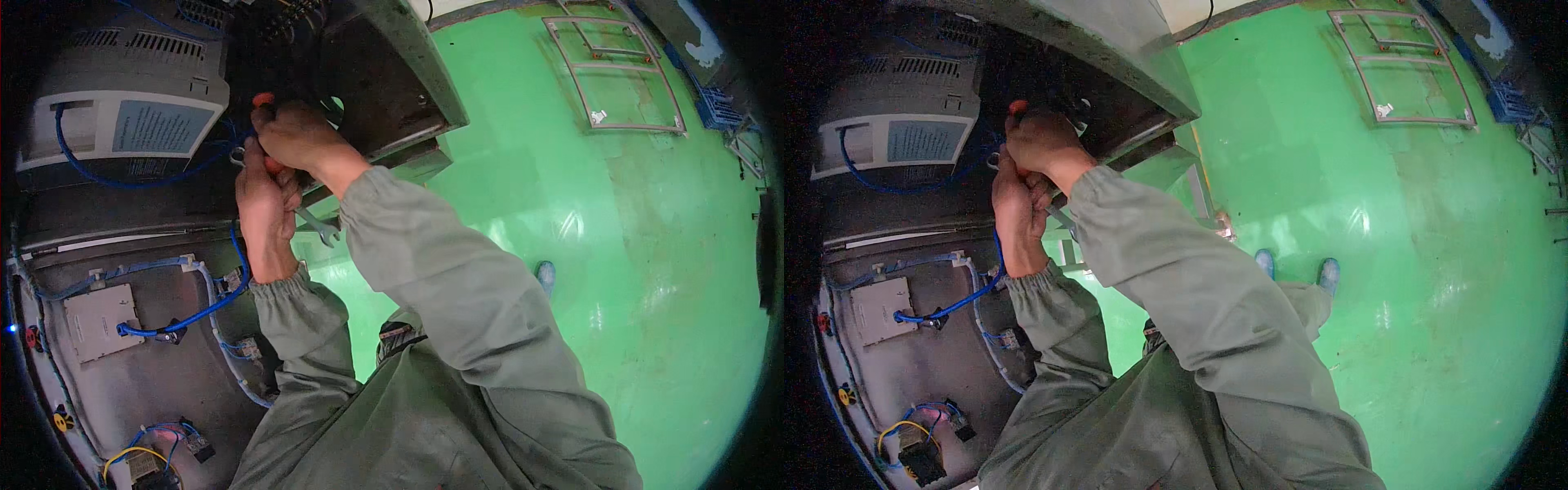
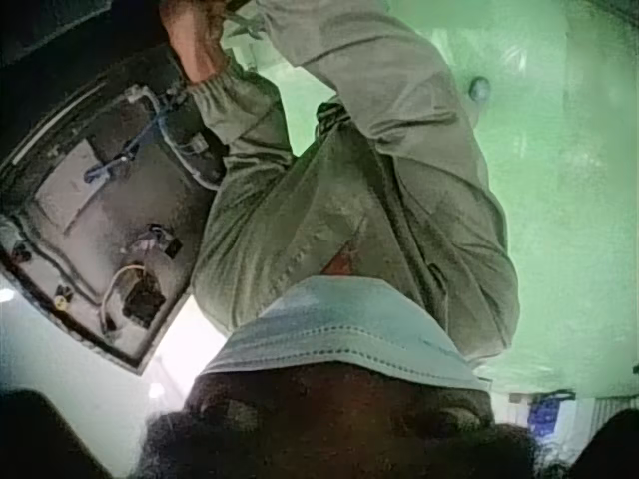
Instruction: The recorder uses a screwdriver and wrench to adjust internal components and wiring of an industrial control panel attached to large machinery.
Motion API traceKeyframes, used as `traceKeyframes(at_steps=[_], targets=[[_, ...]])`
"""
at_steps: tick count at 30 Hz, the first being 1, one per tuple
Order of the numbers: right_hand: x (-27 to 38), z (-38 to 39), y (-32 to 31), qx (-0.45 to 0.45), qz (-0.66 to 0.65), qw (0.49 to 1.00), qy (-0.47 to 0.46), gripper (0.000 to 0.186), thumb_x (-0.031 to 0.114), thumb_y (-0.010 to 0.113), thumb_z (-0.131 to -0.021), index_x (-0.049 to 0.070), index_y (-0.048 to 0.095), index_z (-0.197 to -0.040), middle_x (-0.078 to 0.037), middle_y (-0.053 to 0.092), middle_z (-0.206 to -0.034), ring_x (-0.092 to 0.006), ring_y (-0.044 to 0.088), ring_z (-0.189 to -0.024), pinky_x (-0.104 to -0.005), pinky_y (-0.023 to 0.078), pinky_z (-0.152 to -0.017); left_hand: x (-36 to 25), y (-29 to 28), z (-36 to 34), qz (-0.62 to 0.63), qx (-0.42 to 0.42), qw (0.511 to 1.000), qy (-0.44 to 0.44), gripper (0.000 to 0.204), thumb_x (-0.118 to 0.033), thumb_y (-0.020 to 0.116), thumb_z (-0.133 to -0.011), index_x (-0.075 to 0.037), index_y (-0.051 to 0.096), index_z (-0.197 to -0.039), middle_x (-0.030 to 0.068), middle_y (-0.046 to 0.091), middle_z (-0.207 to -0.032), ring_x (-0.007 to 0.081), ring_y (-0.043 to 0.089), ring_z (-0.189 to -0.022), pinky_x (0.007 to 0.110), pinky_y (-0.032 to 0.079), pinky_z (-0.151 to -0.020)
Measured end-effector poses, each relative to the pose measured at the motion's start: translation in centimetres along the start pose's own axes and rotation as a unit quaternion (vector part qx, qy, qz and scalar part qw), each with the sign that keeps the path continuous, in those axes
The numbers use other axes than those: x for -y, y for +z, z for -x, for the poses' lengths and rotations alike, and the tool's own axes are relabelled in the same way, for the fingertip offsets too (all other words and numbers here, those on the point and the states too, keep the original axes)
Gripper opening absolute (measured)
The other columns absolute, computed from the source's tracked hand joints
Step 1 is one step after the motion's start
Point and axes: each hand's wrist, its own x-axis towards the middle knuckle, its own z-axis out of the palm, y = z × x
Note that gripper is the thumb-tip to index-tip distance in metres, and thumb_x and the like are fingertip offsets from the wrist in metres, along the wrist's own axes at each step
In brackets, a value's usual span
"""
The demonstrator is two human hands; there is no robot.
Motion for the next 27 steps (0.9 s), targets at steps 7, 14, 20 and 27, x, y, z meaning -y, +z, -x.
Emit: traceKeyframes(at_steps=[7,14,20,27], targets=[[-0.1,-0.3,2.2,-0.029,-0.358,0.931,0.067,0.031,0.024,0.052,-0.087,-0.001,0.057,-0.105,-0.01,0.06,-0.078,-0.0163,0.056,-0.061,-0.0333,0.046,-0.052,-0.6,0.7,2.3,-0.238,-0.121,0.955,0.126,0.045,-0.04,0.046,-0.094,-0.004,0.056,-0.07,-0.0021,0.046,-0.057,0.0043,0.035,-0.048,0.024,0.025,-0.042],[-0.3,0.3,1.3,-0.002,-0.196,0.98,0.013,0.031,0.029,0.053,-0.087,-0.001,0.062,-0.091,-0.01,0.063,-0.07,-0.0183,0.059,-0.058,-0.0335,0.045,-0.049,0.6,0.2,2.4,-0.305,-0.125,0.932,0.151,0.045,-0.04,0.044,-0.094,0.0,0.058,-0.078,-0.0002,0.051,-0.062,0.0038,0.036,-0.051,0.023,0.025,-0.042],[-1.2,0.3,0.5,0.091,-0.371,0.922,0.063,0.03,0.027,0.052,-0.087,-0.001,0.063,-0.086,-0.011,0.063,-0.074,-0.0205,0.061,-0.064,-0.0328,0.046,-0.055,0.2,0.2,2.4,0.053,-0.004,0.998,0.033,0.039,-0.041,0.041,-0.095,-0.006,0.054,-0.084,-0.0029,0.043,-0.059,0.003,0.031,-0.042,0.02,0.022,-0.039],[-1.5,0.2,0.6,-0.068,-0.258,0.964,-0.012,0.029,0.028,0.061,-0.082,-0.001,0.065,-0.082,-0.014,0.064,-0.073,-0.021,0.062,-0.067,-0.0328,0.048,-0.062,-0.2,1.9,2.8,-0.162,-0.127,0.973,0.104,0.043,-0.04,0.046,-0.093,-0.003,0.059,-0.076,0.0008,0.05,-0.056,0.0044,0.035,-0.041,0.021,0.02,-0.037]])
